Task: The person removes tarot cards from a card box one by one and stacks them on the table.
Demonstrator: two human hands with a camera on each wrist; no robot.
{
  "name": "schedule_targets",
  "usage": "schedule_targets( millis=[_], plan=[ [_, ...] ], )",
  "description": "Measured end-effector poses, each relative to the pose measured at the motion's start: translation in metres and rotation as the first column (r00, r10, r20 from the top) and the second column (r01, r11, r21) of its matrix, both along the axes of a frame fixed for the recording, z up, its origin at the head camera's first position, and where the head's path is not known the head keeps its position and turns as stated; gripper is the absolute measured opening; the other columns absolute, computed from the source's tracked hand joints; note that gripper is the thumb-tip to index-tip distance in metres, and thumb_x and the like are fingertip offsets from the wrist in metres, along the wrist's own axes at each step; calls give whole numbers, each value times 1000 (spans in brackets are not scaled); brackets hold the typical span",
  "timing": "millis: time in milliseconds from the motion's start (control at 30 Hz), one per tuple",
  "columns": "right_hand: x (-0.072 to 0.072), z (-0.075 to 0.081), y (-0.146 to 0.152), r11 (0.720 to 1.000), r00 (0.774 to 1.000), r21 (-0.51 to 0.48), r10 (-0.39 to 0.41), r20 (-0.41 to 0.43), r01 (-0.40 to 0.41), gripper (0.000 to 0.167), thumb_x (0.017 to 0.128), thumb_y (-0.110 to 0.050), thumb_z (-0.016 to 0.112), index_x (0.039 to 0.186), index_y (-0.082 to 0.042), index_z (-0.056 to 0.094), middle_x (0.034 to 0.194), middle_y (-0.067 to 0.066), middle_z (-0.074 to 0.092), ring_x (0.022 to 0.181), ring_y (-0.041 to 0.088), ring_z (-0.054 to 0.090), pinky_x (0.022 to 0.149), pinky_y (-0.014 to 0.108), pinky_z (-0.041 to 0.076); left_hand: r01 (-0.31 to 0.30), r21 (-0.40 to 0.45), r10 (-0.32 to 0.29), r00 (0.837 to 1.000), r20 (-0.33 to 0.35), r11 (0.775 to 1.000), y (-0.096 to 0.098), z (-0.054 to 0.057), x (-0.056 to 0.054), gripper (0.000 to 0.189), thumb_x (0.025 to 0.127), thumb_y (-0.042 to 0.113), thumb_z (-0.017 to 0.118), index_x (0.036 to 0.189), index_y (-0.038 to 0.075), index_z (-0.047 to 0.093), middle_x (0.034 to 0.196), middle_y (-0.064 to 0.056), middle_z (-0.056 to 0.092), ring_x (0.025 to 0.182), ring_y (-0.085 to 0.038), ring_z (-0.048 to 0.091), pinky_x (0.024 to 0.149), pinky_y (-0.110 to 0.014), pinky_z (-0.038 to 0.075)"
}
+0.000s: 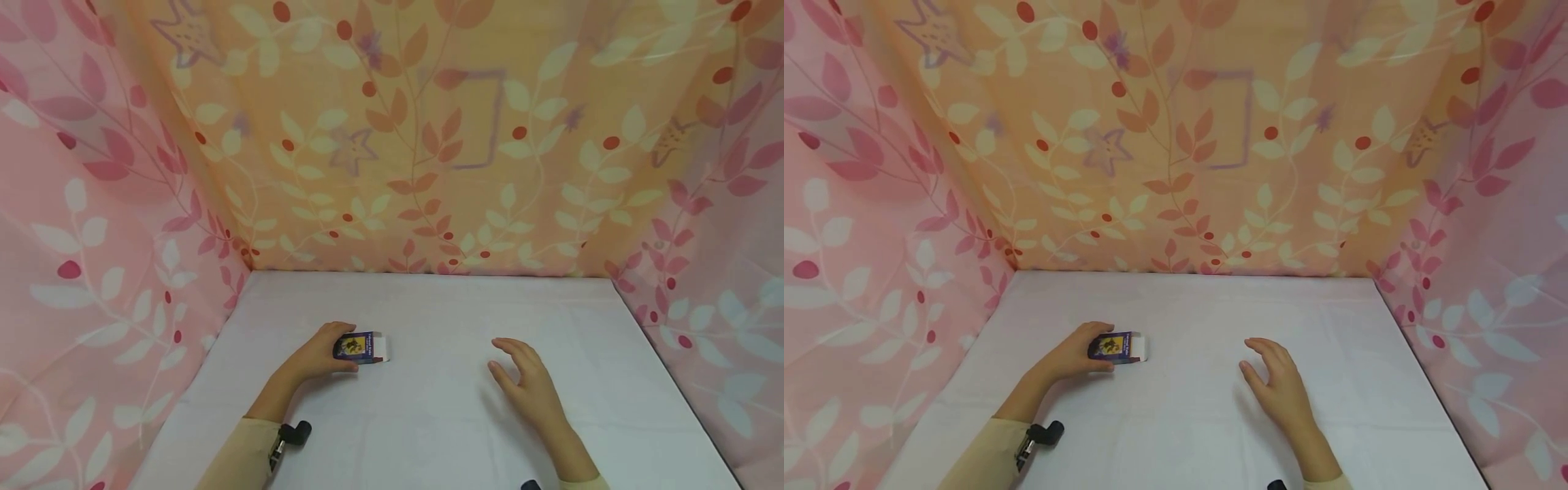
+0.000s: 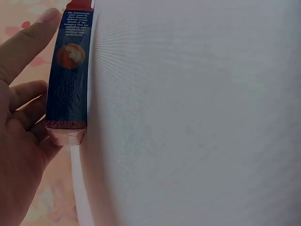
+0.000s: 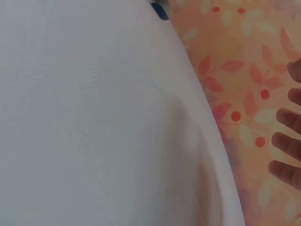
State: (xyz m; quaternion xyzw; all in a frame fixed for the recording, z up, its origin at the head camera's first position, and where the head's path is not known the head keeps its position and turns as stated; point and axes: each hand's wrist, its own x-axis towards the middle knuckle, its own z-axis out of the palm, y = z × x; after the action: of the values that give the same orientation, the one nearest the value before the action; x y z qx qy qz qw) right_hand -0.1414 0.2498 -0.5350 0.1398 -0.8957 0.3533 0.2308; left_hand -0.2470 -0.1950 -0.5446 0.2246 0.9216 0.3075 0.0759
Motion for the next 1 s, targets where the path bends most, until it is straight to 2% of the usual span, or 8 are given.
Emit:
schedule_targets(
  millis=[133, 400, 667, 900, 1000],
  plan=[
    [-2, -2, -4, 1000, 1000, -3, 17, -4, -17, 43, 92, -20, 77, 133, -12, 65, 135, 2, 63, 127, 25, 55, 105, 38, 41, 6, -5, -6, 1000, -8, 1000, -1, -3, -2, 90, 74, 42, 92, 147, 9, 53, 148, -10, 54, 139, -32, 45, 116, -56, 36],
    [-5, -4, -13, 999, 998, -13, 43, -34, -43, 40, 92, -18, 78, 130, -12, 67, 132, 2, 65, 126, 27, 56, 108, 21, 34, 25, 6, -25, 1000, -10, 1000, -5, -9, -7, 85, 73, 38, 93, 143, 8, 56, 142, -9, 57, 134, -30, 49, 114, -53, 39],
    [-8, -7, -22, 999, 999, -11, 47, -14, -47, 39, 92, -21, 78, 129, -15, 67, 131, -1, 65, 124, 24, 57, 103, 38, 43, -5, -15, 5, 1000, 21, 1000, -3, -10, -7, 84, 74, 35, 93, 145, 11, 55, 143, -8, 56, 134, -28, 49, 114, -53, 39],
    [-10, -5, -31, 998, 998, -11, 61, -7, -61, 39, 92, -22, 78, 129, -13, 68, 131, 0, 65, 125, 24, 57, 106, 33, 41, -14, -25, 15, 999, 30, 1000, -2, -6, -7, 80, 75, 33, 92, 143, 10, 57, 142, -8, 57, 133, -27, 50, 115, -52, 39],
    [-11, -3, -34, 997, 997, -13, 76, -11, -76, 39, 92, -21, 77, 129, -12, 68, 131, 2, 65, 125, 25, 57, 107, 35, 41, -15, -26, 16, 1000, 24, 1000, -1, -5, -8, 78, 75, 32, 92, 142, 10, 58, 142, -8, 58, 131, -27, 51, 114, -51, 40]
  ],
)
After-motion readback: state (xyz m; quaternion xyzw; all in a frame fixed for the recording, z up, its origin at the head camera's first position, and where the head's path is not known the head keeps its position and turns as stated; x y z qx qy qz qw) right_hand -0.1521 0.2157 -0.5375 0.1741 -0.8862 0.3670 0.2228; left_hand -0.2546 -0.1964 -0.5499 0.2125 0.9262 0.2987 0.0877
